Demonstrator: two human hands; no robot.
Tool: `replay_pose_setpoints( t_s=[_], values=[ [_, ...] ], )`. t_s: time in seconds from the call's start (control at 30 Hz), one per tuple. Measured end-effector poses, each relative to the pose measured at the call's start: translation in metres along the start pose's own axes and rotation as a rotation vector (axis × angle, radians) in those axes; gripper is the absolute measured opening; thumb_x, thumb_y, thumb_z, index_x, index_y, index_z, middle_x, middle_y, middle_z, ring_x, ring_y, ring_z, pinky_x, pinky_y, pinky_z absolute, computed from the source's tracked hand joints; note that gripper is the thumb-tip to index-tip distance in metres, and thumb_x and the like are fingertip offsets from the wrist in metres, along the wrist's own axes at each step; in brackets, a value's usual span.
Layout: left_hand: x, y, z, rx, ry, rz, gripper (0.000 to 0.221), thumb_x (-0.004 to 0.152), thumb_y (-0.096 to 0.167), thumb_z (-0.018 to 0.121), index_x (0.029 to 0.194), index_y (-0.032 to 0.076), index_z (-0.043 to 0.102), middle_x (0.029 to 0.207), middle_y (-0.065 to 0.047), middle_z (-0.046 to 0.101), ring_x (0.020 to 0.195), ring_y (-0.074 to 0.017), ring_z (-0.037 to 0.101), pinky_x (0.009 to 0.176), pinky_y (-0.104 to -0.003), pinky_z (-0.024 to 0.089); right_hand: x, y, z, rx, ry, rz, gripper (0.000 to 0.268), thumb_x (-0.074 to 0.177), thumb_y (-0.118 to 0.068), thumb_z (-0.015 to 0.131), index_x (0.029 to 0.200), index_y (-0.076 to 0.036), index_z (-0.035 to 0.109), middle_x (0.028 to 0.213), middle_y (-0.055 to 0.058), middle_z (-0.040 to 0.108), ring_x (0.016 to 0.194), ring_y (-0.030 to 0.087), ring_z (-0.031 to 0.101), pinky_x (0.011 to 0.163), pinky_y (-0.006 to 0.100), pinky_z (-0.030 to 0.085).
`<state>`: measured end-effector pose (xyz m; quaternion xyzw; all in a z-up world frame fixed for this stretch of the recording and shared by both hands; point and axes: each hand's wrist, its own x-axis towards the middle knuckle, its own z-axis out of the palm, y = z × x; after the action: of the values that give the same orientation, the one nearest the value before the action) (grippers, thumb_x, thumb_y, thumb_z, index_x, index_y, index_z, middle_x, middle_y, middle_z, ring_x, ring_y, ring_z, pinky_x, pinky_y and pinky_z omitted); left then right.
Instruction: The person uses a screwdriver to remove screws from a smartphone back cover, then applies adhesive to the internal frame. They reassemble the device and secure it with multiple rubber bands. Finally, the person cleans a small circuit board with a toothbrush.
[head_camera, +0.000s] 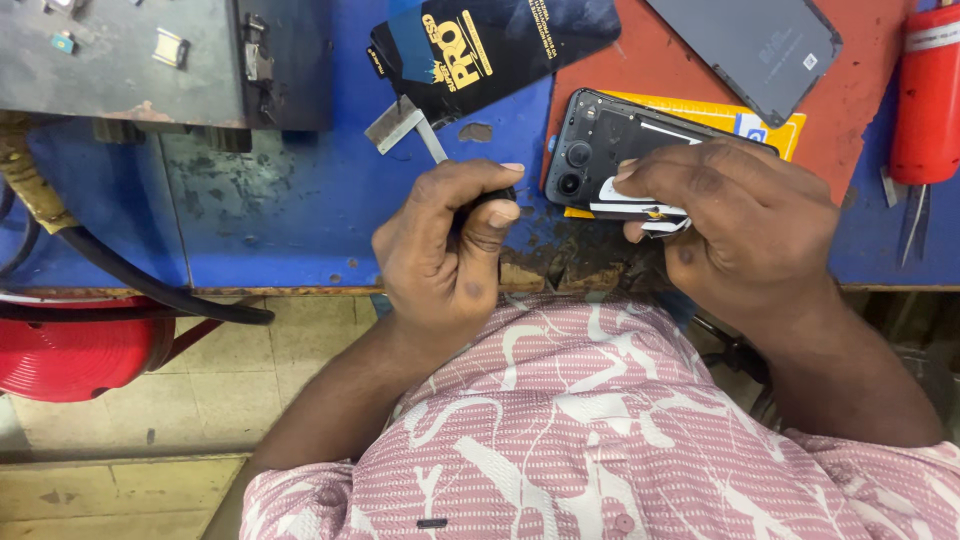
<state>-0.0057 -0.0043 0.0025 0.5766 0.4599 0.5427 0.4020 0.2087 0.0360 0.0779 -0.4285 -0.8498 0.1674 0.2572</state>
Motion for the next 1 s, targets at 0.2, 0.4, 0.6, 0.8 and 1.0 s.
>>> replay_pose_setpoints(
  t_s=[0.2, 0.4, 0.6, 0.8, 1.0],
  values=[
    [0.001, 0.0, -0.001, -0.019, 0.0, 0.005, 0.013, 0.113, 0.008, 0.067, 0.123, 0.002, 0.064, 0.101, -0.006, 0.07, 0.078, -0.0069, 0.063, 0.07, -0.02, 0.054, 0.011, -0.002, 0.005, -0.025, -0.006, -0.045, 0.028, 0.074, 0.014, 0.08, 0.096, 0.001, 0.069, 0.09, 0.014, 0.072, 0.08, 0.028, 0.072, 0.067, 0.039, 0.055],
    [0.0, 0.0, -0.002, -0.026, 0.004, 0.009, 0.013, 0.112, 0.009, 0.067, 0.123, 0.001, 0.065, 0.103, -0.008, 0.071, 0.082, -0.0092, 0.065, 0.074, -0.021, 0.055, 0.013, 0.002, 0.008, -0.054, -0.023, -0.067, 0.031, 0.078, 0.017, 0.076, 0.103, 0.0, 0.07, 0.094, 0.012, 0.072, 0.084, 0.026, 0.074, 0.07, 0.036, 0.056],
    [0.001, -0.001, -0.002, -0.046, -0.005, 0.021, 0.014, 0.112, 0.009, 0.067, 0.123, 0.001, 0.065, 0.105, -0.01, 0.071, 0.086, -0.0109, 0.068, 0.077, -0.022, 0.057, 0.02, 0.005, 0.007, -0.071, -0.015, -0.056, 0.027, 0.079, 0.011, 0.083, 0.1, 0.001, 0.07, 0.091, 0.014, 0.071, 0.079, 0.028, 0.07, 0.067, 0.039, 0.054],
    [0.002, -0.002, -0.003, -0.052, -0.013, 0.022, 0.014, 0.112, 0.011, 0.067, 0.122, 0.001, 0.065, 0.106, -0.01, 0.072, 0.087, -0.0111, 0.069, 0.077, -0.022, 0.058, 0.021, 0.019, 0.002, -0.128, -0.037, -0.083, 0.033, 0.08, 0.018, 0.073, 0.108, 0.001, 0.07, 0.099, 0.012, 0.072, 0.088, 0.026, 0.072, 0.074, 0.035, 0.056],
    [0.002, -0.001, -0.003, -0.041, -0.01, 0.007, 0.013, 0.11, 0.009, 0.067, 0.12, 0.001, 0.065, 0.104, -0.01, 0.072, 0.084, -0.0114, 0.068, 0.074, -0.023, 0.057, 0.021, 0.028, 0.001, -0.155, -0.011, -0.103, 0.028, 0.085, 0.019, 0.074, 0.105, 0.001, 0.069, 0.1, 0.011, 0.071, 0.088, 0.023, 0.071, 0.072, 0.032, 0.054]
  ],
)
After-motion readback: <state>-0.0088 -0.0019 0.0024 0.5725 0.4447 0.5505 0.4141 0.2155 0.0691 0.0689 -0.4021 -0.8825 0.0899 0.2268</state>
